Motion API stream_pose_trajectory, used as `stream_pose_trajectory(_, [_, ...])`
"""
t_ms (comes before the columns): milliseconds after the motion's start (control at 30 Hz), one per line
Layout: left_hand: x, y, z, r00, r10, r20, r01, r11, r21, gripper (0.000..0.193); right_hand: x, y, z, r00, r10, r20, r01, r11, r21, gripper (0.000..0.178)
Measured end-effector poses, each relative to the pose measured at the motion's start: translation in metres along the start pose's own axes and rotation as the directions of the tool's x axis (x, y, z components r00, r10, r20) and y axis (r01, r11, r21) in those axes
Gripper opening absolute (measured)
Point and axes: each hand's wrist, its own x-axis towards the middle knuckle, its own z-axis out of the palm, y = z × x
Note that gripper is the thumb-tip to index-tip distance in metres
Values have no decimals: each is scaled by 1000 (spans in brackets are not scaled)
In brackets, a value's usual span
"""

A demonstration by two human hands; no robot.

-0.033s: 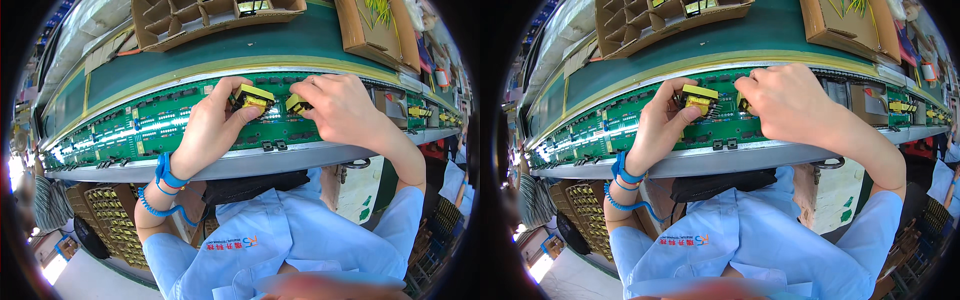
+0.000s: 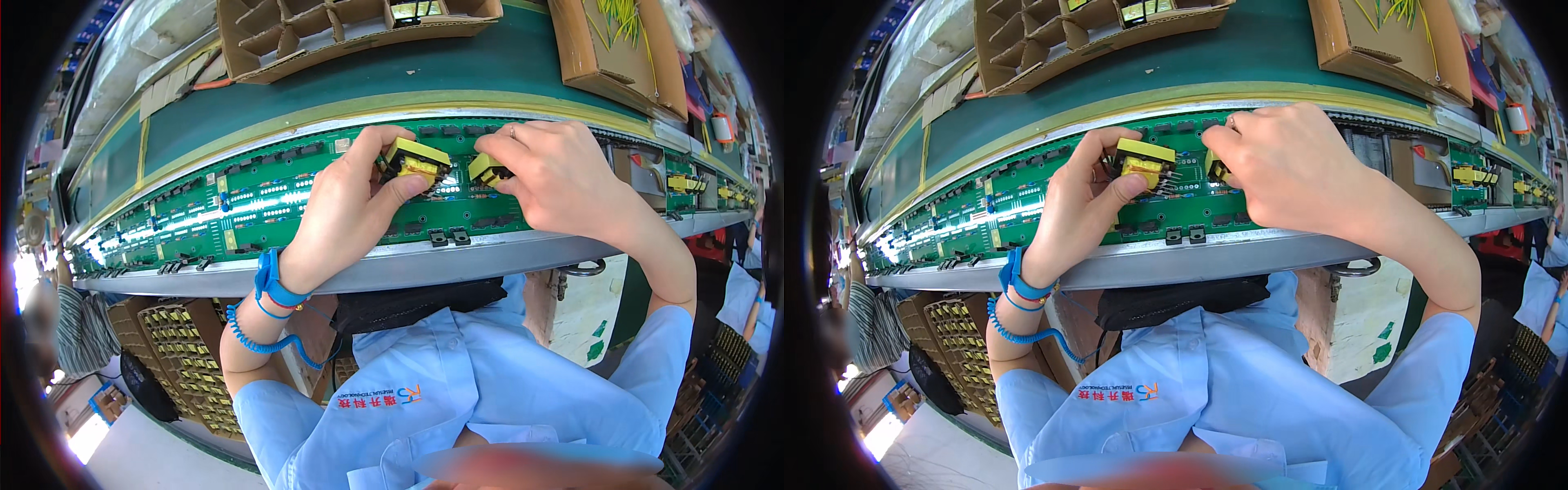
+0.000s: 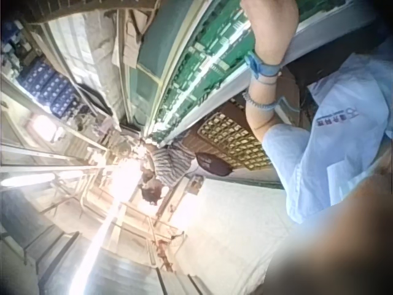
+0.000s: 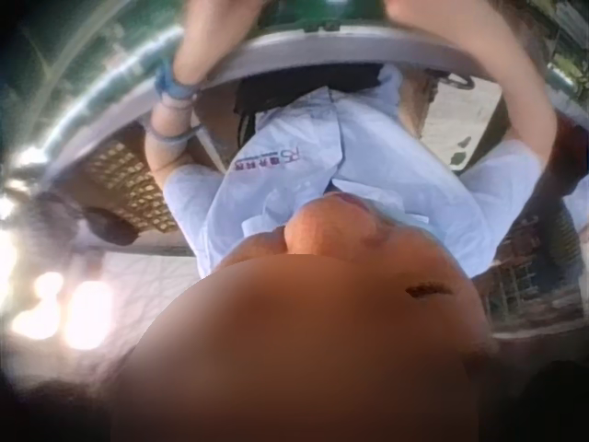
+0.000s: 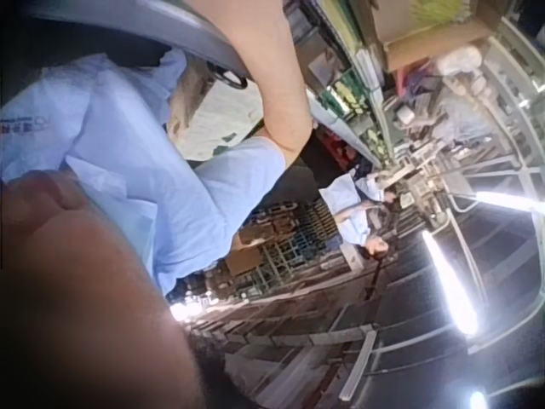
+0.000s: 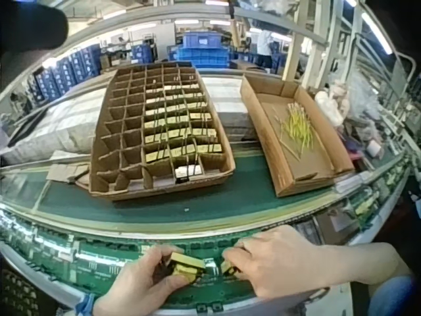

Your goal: Install yellow transformer components onto printed circuit boards on an assembly line.

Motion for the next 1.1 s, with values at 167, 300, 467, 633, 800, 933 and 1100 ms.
stream_pose_trajectory(167, [-1, 9, 2, 1000, -1, 15, 0, 998, 63, 41, -9, -2, 11, 978, -22, -208, 35, 998, 60, 44])
stream_pose_trajectory(300, [2, 9, 2, 1000, 12, -2, -12, 995, 103, 40, -9, 0, 12, 970, 4, -245, 18, 996, 85, 46])
stream_pose_trajectory(467, [2, 1, 1, 999, 38, -32, -33, 987, 154, 41, 6, 3, 5, 972, -120, -204, 135, 989, 63, 41])
stream_pose_trajectory(633, [-4, -5, 7, 984, 162, -70, -151, 979, 140, 41, 4, 1, -4, 976, -175, -132, 195, 969, 151, 42])
stream_pose_trajectory(800, [-8, -8, 8, 982, 186, -46, -180, 977, 115, 42, -2, -12, -1, 977, -169, -126, 185, 975, 127, 44])
stream_pose_trajectory(933, [-4, -5, 6, 984, 175, -19, -172, 979, 112, 42, -6, -15, 6, 973, -158, -171, 175, 980, 90, 45])
stream_pose_trajectory(1100, [-4, -7, -2, 983, 181, 0, -181, 980, 85, 45, -3, -15, 11, 976, -117, -181, 136, 986, 92, 47])
